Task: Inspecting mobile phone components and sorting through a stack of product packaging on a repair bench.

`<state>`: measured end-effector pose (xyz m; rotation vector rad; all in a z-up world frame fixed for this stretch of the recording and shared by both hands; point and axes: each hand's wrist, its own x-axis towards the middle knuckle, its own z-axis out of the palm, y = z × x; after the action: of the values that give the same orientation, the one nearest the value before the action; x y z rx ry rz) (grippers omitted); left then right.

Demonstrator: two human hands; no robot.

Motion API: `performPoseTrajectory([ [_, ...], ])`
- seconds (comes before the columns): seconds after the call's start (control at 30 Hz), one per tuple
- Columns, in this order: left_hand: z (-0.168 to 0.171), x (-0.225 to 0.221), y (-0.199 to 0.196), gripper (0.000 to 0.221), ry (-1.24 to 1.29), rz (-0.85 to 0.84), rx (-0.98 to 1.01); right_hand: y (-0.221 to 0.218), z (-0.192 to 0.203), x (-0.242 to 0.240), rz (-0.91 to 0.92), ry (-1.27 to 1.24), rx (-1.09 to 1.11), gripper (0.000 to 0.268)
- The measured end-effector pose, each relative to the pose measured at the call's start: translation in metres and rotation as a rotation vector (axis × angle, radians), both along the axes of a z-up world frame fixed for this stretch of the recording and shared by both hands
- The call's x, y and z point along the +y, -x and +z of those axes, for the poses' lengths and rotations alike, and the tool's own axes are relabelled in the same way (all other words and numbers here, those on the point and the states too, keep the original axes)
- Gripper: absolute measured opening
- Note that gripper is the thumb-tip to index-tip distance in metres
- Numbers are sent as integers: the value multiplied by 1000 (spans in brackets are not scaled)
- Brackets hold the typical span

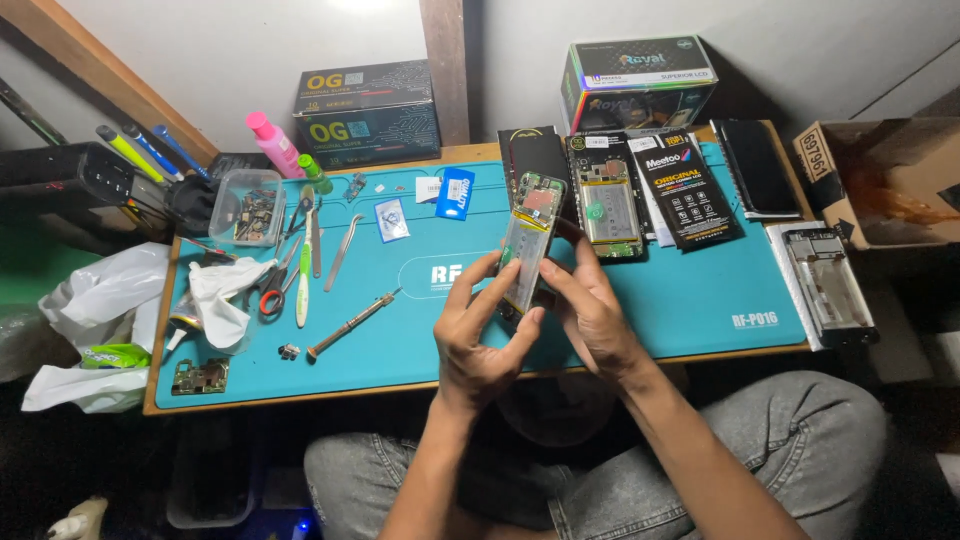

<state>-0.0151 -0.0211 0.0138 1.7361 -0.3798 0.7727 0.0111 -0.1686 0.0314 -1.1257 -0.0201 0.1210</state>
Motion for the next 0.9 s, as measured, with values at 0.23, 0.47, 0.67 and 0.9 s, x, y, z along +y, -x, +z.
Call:
performPoseTrajectory([
  [0.23,-1,5,-1,35,29,-33,0,-3,-14,15,-35,10,-83,66],
  [0.47,-4,5,-4,31,-26,-22,20,0,-14,17,-186,-16,-8,55],
  [0.67,-1,6,-5,44,56,-31,128,-23,-2,-36,-357,154,-63,53],
  [0.9,0,2,-8,39,47,-49,204,-101,1,-165,-423,911,-95,48],
])
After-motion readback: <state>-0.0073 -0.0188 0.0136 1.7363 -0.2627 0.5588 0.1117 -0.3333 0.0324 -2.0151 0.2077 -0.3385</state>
